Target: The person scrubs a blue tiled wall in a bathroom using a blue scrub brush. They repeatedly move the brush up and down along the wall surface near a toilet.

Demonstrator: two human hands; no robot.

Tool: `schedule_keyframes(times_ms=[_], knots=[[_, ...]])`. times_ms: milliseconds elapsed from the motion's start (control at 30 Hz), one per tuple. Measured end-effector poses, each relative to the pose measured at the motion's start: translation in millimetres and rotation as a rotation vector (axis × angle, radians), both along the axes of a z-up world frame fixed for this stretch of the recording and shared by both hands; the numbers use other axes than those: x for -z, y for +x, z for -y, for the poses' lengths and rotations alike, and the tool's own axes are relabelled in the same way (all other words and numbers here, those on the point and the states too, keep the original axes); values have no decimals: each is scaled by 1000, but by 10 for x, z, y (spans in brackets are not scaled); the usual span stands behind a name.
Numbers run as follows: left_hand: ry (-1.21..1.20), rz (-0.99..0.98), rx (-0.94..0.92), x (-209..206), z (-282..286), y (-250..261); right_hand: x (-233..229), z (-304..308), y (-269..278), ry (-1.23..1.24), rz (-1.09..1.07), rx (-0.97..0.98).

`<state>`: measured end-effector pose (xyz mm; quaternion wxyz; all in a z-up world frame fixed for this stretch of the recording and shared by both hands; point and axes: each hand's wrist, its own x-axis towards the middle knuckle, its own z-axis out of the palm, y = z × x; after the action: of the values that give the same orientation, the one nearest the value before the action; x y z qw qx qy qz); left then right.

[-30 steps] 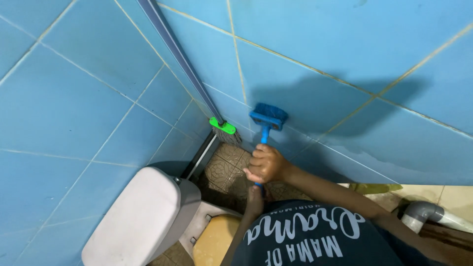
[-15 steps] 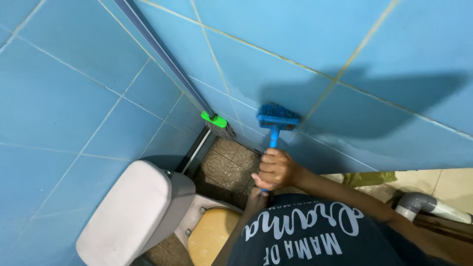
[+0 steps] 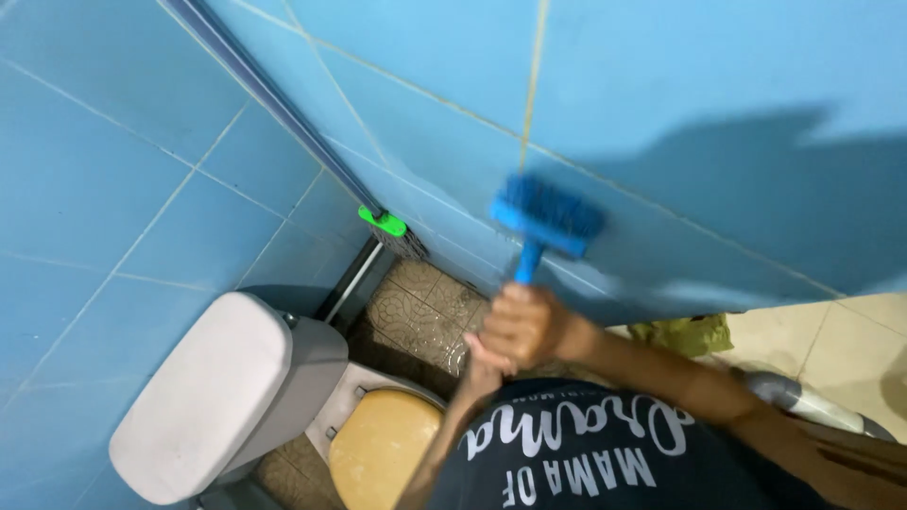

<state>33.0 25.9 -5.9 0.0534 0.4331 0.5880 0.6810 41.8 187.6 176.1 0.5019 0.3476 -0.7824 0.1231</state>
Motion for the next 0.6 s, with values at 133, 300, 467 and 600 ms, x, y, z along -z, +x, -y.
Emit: schedule_keyframes(times_ms=[133, 300, 467, 600], knots=[[34, 131, 45, 467, 253, 384, 66, 60, 316, -112, 80, -17], [55, 343, 97, 383, 35, 510, -245, -46, 330, -142, 68, -66], [-162, -220, -131, -722, -134, 358, -1194, -290, 521, -8, -54, 13], [-160, -116, -90, -677, -272, 801, -637, -356, 736, -3, -43, 14]])
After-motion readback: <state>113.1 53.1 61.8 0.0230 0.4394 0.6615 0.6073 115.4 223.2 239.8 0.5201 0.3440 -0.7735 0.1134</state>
